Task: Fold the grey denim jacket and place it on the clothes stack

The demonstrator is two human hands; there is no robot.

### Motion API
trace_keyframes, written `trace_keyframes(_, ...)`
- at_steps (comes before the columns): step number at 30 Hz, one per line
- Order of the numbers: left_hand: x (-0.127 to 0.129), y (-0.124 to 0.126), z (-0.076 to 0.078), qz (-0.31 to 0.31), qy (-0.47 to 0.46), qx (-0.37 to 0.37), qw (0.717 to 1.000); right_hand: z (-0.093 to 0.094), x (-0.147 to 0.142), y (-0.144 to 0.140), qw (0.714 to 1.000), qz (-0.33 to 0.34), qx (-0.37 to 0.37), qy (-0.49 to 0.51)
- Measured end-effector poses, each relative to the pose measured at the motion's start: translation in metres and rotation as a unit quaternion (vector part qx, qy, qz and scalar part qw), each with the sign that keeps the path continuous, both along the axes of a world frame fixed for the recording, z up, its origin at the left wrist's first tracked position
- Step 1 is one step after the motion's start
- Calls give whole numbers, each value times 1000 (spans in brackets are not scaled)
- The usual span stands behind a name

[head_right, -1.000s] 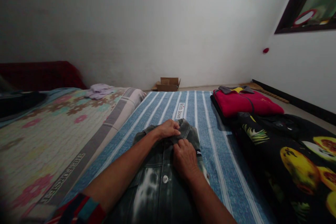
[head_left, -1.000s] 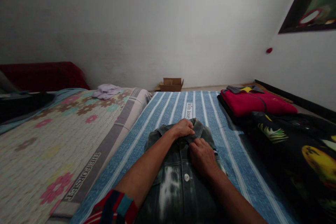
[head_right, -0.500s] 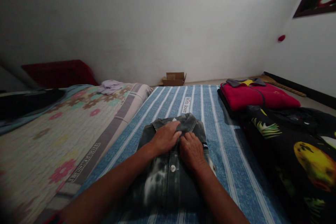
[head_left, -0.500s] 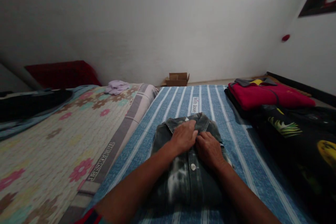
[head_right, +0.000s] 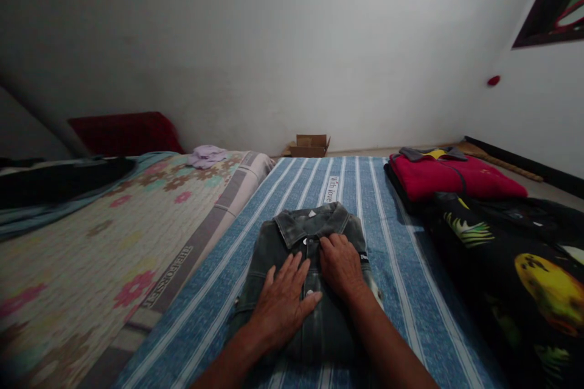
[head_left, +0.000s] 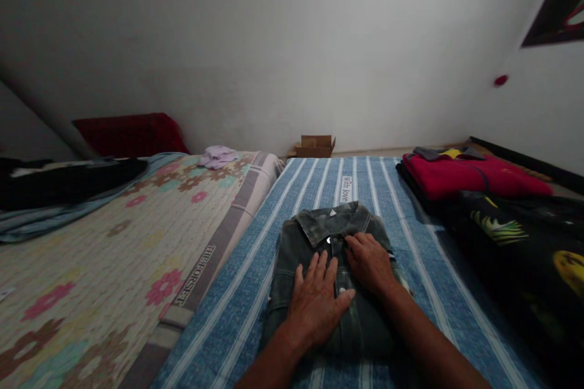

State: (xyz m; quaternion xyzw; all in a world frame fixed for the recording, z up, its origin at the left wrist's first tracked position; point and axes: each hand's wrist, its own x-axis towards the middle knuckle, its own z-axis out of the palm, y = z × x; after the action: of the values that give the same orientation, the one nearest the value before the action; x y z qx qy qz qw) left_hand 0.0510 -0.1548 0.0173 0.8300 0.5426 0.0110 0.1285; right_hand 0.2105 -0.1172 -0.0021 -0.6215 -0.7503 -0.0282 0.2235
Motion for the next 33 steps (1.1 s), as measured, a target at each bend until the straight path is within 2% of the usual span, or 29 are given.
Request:
trace_keyframes(6,-2,-5,-4,11,-13,28,999,-1,-1,0,1000,-3,12,-9)
trace_keyframes(14,-1,-5,-4,21,-20,13,999,-6,0,2,1000,-1,21,-17)
trace_keyframes(33,1,-2,-7,25,-18,19,999,-4,-2,0,999,-13,17,-33)
